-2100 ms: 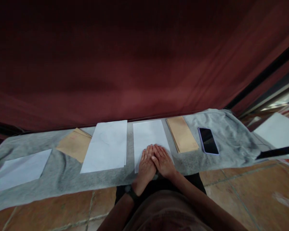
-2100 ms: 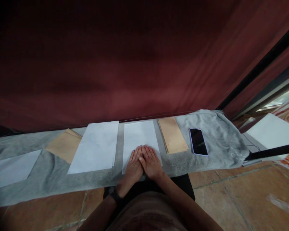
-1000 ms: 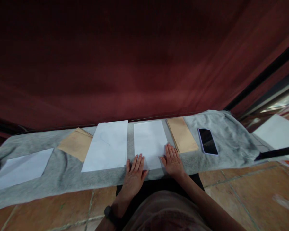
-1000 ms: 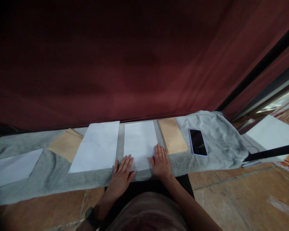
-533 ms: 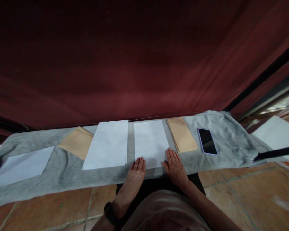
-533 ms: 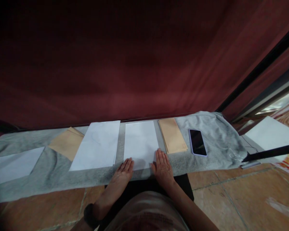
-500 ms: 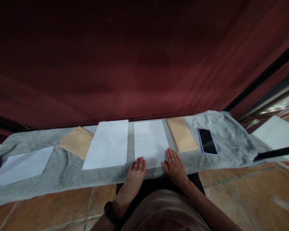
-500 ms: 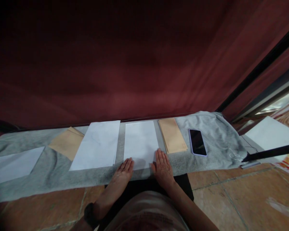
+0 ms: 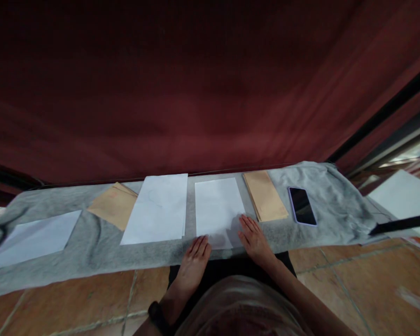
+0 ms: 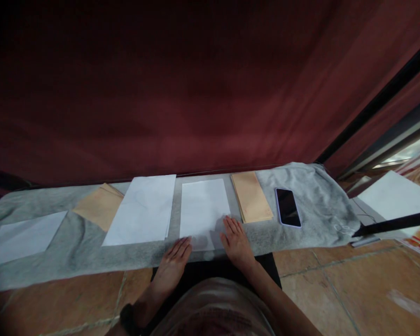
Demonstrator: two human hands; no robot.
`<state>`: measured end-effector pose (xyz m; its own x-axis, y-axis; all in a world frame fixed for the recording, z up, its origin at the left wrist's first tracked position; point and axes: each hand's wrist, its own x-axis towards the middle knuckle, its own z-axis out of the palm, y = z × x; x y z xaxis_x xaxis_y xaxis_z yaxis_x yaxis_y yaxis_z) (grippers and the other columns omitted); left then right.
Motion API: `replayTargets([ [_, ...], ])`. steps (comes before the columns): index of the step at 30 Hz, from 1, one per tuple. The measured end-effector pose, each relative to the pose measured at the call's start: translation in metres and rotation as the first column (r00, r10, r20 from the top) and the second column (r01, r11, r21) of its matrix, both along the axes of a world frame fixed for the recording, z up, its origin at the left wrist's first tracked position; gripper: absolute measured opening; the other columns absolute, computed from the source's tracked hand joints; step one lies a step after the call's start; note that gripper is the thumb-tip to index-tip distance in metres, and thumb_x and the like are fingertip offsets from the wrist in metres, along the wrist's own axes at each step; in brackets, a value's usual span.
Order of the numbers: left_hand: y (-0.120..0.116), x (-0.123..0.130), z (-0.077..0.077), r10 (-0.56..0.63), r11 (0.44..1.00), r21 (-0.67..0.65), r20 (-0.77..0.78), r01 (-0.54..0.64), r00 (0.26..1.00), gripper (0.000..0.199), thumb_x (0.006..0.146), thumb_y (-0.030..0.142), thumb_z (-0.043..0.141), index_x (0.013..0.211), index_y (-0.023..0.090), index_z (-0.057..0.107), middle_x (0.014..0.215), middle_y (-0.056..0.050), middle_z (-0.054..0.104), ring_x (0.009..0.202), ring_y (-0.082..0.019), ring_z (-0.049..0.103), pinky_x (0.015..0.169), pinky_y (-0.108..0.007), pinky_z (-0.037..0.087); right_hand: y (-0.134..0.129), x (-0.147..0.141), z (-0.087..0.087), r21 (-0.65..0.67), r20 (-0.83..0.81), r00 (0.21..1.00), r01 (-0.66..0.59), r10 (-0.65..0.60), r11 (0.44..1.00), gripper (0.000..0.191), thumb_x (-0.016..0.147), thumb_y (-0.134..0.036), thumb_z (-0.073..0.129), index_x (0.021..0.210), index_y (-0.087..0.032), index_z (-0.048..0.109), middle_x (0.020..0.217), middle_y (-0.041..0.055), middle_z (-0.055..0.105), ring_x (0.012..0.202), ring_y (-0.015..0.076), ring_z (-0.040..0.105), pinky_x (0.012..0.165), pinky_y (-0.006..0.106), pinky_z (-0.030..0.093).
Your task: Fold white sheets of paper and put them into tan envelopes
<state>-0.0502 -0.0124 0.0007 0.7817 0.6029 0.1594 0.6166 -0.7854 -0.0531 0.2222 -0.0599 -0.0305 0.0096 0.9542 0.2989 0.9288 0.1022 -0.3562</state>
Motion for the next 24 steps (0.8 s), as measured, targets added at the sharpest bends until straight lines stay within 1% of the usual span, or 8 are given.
replayTargets([
  [3,-0.009,-0.008,-0.004,-0.023,1.0,-0.005,0.07,0.024,0.997,0.034,0.092,0.005,0.045,0.113,0.017,0.07,0.129,-0.012,0.07,0.12,-0.025,0.066,0.107,-0.041,0.052,0.016,0.0,0.003,-0.02,-0.008,1.0,-0.023,0.023,1.0,0.051,0.105,-0.033,0.039,0.152,-0.012,0.045,0.155,0.0158,0.047,0.146,0.0272,0.041,0.119,0.049,0.039],
  [5,-0.013,-0.01,-0.003,-0.017,1.0,-0.017,0.118,0.019,0.993,0.027,0.098,0.02,0.048,0.114,0.017,0.069,0.128,-0.012,0.071,0.119,-0.026,0.067,0.107,-0.044,0.051,0.032,-0.004,0.006,-0.03,0.001,0.999,-0.035,0.035,0.999,0.05,0.105,-0.031,0.038,0.15,-0.01,0.048,0.156,0.0158,0.046,0.147,0.027,0.04,0.12,0.048,0.037],
  [8,-0.004,0.0,0.004,0.025,0.998,-0.055,0.171,-0.016,0.985,0.039,0.102,0.036,0.045,0.13,0.015,0.062,0.136,-0.013,0.067,0.125,-0.026,0.063,0.109,-0.044,0.05,0.061,-0.013,0.01,-0.036,0.01,0.999,-0.052,0.053,0.998,0.05,0.105,-0.029,0.037,0.15,-0.01,0.047,0.158,0.0146,0.044,0.148,0.0253,0.038,0.122,0.047,0.034],
  [12,0.041,0.039,0.011,0.156,0.983,-0.121,0.179,-0.135,0.971,0.052,0.106,0.033,0.032,0.151,0.009,0.043,0.154,-0.015,0.05,0.145,-0.024,0.044,0.119,-0.042,0.039,0.1,-0.03,0.013,-0.064,0.068,0.993,-0.088,0.092,0.994,0.049,0.106,-0.028,0.033,0.149,-0.009,0.048,0.158,0.0141,0.044,0.148,0.0238,0.037,0.122,0.045,0.031],
  [14,0.069,0.061,0.008,0.186,0.974,-0.161,0.169,-0.159,0.968,0.054,0.106,0.033,0.028,0.153,0.008,0.039,0.159,-0.015,0.043,0.151,-0.023,0.034,0.123,-0.044,0.034,0.114,-0.036,0.012,-0.101,0.12,0.987,-0.095,0.107,0.99,0.049,0.105,-0.026,0.036,0.15,-0.012,0.048,0.159,0.0128,0.043,0.148,0.0249,0.037,0.123,0.046,0.029],
  [17,0.104,0.087,-0.001,0.21,0.958,-0.227,0.138,-0.176,0.968,0.058,0.107,0.035,0.023,0.156,0.007,0.034,0.162,-0.015,0.037,0.153,-0.023,0.029,0.124,-0.045,0.029,0.126,-0.039,0.009,-0.129,0.186,0.978,-0.07,0.093,0.989,0.053,0.101,-0.024,0.043,0.154,-0.018,0.043,0.161,0.0105,0.039,0.148,0.0277,0.036,0.123,0.049,0.024],
  [21,0.129,0.098,-0.011,0.246,0.945,-0.242,0.081,-0.22,0.966,0.062,0.107,0.042,0.025,0.157,0.007,0.032,0.164,-0.015,0.032,0.154,-0.025,0.025,0.126,-0.045,0.022,0.136,-0.033,0.007,-0.101,0.2,0.979,-0.003,0.024,0.995,0.052,0.102,-0.027,0.042,0.154,-0.022,0.044,0.162,0.0088,0.038,0.147,0.0299,0.038,0.122,0.052,0.024],
  [24,0.141,0.095,-0.015,0.284,0.941,-0.207,0.057,-0.267,0.957,0.063,0.107,0.045,0.024,0.157,0.01,0.033,0.164,-0.014,0.03,0.155,-0.025,0.022,0.127,-0.048,0.019,0.143,-0.025,0.007,-0.085,0.192,0.981,0.052,-0.035,0.995,0.049,0.105,-0.029,0.039,0.153,-0.02,0.045,0.162,0.0116,0.038,0.147,0.0299,0.039,0.121,0.051,0.024],
])
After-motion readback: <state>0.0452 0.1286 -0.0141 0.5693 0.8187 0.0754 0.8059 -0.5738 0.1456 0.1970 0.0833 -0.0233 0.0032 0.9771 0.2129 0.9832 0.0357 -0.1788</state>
